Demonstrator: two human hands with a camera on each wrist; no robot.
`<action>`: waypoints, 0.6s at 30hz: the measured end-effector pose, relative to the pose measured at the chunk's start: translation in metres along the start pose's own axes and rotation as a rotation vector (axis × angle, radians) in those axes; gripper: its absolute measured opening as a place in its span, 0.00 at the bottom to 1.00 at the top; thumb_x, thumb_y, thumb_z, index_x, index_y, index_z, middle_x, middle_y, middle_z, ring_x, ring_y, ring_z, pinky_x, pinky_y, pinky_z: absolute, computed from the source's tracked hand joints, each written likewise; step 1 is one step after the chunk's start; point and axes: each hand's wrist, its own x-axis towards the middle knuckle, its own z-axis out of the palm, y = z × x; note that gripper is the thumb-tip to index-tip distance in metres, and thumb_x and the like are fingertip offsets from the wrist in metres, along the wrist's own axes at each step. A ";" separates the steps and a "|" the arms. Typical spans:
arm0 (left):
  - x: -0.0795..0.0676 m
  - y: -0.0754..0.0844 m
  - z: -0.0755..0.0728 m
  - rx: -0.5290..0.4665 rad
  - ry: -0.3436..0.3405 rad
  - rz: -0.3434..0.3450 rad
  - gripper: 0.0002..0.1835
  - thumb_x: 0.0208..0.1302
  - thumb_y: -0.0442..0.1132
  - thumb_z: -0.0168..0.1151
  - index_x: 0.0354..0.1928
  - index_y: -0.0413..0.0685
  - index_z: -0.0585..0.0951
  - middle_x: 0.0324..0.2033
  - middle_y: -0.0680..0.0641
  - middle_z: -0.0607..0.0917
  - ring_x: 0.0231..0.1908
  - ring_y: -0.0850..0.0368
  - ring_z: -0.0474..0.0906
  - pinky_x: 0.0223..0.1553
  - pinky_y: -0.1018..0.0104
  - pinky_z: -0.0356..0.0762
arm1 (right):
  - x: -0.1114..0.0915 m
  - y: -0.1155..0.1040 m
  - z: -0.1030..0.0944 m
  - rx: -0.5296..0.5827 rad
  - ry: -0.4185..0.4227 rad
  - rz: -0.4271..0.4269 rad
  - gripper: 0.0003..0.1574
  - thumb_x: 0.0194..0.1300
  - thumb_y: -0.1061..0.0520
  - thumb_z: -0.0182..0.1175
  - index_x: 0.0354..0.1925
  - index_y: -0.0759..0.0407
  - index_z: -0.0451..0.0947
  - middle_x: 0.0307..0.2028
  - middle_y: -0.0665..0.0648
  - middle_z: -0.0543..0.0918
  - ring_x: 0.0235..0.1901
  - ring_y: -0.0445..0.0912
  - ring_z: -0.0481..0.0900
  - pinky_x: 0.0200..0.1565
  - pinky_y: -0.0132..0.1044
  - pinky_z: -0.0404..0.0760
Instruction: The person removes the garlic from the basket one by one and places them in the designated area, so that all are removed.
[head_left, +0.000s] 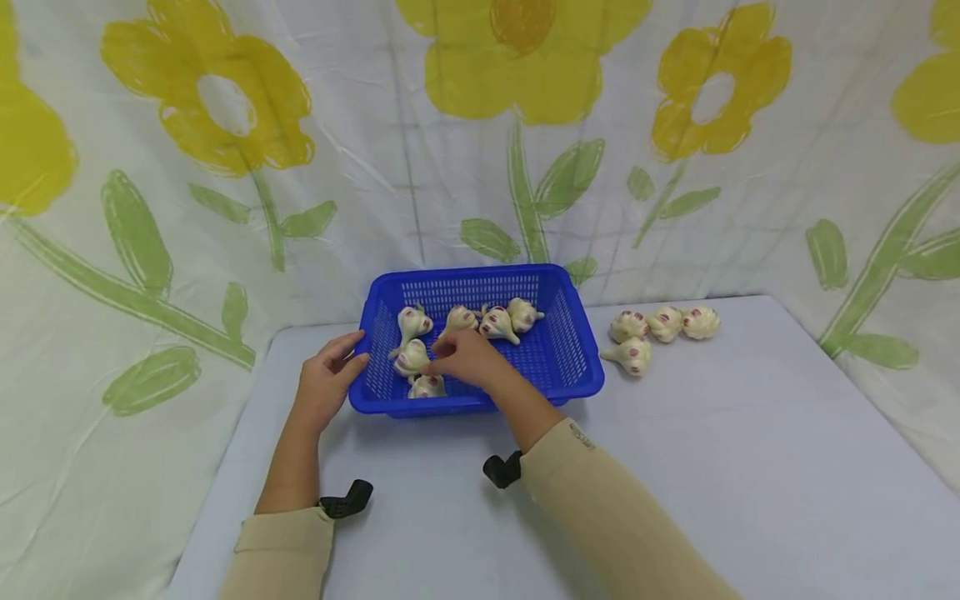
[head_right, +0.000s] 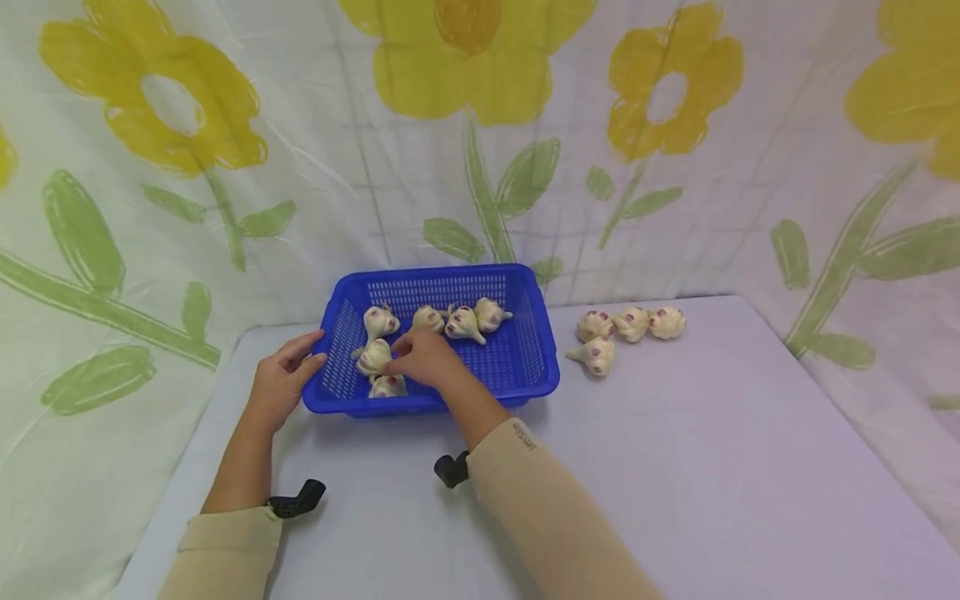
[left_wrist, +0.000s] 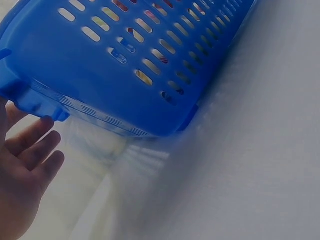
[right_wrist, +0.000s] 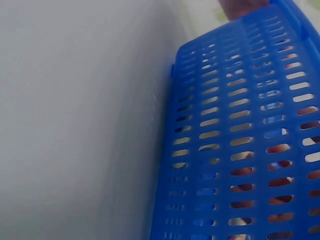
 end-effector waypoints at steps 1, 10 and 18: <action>0.000 0.000 0.000 0.001 0.001 -0.002 0.26 0.72 0.40 0.57 0.68 0.38 0.71 0.67 0.37 0.72 0.66 0.40 0.70 0.62 0.59 0.69 | 0.001 0.000 0.001 -0.027 -0.011 0.015 0.31 0.59 0.46 0.70 0.57 0.58 0.80 0.51 0.55 0.83 0.53 0.49 0.79 0.54 0.44 0.80; 0.011 -0.031 0.002 -0.013 0.017 -0.001 0.27 0.70 0.47 0.60 0.69 0.48 0.72 0.67 0.43 0.73 0.67 0.43 0.70 0.62 0.63 0.70 | 0.003 -0.001 0.005 -0.235 -0.094 0.053 0.37 0.55 0.36 0.70 0.55 0.58 0.81 0.52 0.54 0.84 0.52 0.49 0.80 0.56 0.44 0.80; 0.013 -0.036 0.003 -0.040 0.033 0.066 0.27 0.70 0.46 0.61 0.67 0.44 0.73 0.65 0.42 0.75 0.65 0.44 0.72 0.60 0.77 0.70 | 0.001 -0.003 0.005 -0.326 -0.168 0.070 0.36 0.56 0.33 0.67 0.50 0.58 0.83 0.45 0.53 0.86 0.45 0.47 0.81 0.50 0.42 0.81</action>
